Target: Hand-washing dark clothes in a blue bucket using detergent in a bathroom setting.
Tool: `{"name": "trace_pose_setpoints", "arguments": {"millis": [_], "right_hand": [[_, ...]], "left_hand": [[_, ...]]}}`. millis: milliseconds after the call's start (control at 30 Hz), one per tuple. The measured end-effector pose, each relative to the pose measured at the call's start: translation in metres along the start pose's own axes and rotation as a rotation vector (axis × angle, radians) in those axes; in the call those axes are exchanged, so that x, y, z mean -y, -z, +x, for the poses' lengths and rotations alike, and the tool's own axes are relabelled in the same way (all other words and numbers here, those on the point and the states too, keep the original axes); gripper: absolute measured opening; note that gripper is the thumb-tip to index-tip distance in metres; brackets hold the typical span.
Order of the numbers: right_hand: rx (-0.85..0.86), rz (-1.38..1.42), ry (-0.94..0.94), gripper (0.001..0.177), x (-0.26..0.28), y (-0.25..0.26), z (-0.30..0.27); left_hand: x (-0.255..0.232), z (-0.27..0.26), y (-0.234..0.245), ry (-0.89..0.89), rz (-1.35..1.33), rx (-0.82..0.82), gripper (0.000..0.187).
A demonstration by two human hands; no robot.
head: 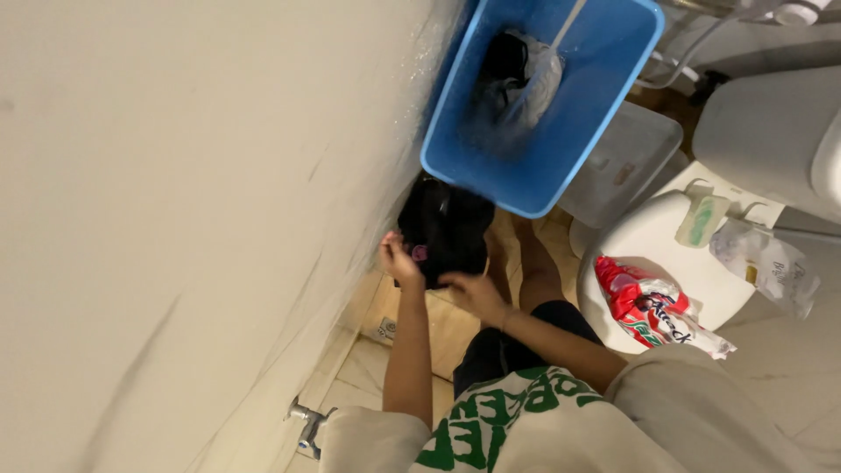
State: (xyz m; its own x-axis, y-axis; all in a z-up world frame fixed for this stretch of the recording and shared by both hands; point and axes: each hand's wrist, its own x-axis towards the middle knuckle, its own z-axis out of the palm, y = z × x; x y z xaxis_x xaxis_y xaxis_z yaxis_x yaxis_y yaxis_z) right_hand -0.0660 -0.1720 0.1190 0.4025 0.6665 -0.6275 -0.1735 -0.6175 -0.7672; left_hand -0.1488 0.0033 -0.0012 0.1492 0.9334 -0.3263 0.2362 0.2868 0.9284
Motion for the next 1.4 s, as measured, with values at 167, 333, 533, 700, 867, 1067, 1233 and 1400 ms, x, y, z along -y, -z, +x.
{"name": "trace_pose_setpoints", "arguments": {"millis": [167, 333, 533, 700, 867, 1067, 1233, 1400], "right_hand": [[0.420, -0.268, 0.228, 0.037, -0.077, -0.067, 0.007], [0.227, -0.505, 0.189, 0.068, -0.076, -0.046, 0.071], [0.457, -0.140, 0.273, 0.035, -0.100, 0.071, 0.152], [0.254, 0.322, -0.133, 0.032, -0.044, 0.195, 0.167], [-0.382, 0.809, -0.131, 0.036, -0.171, 0.207, 0.280], [-0.532, 0.180, -0.311, 0.050, -0.289, 0.164, 0.413], [-0.650, -0.345, -0.095, 0.070, -0.350, 0.168, 0.511], [-0.726, -0.486, -0.071, 0.088, -0.363, 0.203, 0.551]], "left_hand": [[-0.006, 0.030, -0.003, 0.017, 0.011, 0.227, 0.019], [-0.018, 0.011, -0.031, -0.154, 0.249, 0.424, 0.018], [-0.079, -0.040, -0.097, -0.454, 0.498, 0.637, 0.016], [-0.107, -0.031, -0.164, -0.647, 0.545, 0.776, 0.017], [-0.078, 0.011, -0.217, -0.875, 0.726, 0.821, 0.023], [-0.027, 0.031, -0.210, -0.957, 0.909, 0.786, 0.019], [-0.021, 0.030, -0.217, -0.891, 0.938, 0.666, 0.024], [-0.032, 0.030, -0.220, -0.875, 1.046, 0.747, 0.040]]}}
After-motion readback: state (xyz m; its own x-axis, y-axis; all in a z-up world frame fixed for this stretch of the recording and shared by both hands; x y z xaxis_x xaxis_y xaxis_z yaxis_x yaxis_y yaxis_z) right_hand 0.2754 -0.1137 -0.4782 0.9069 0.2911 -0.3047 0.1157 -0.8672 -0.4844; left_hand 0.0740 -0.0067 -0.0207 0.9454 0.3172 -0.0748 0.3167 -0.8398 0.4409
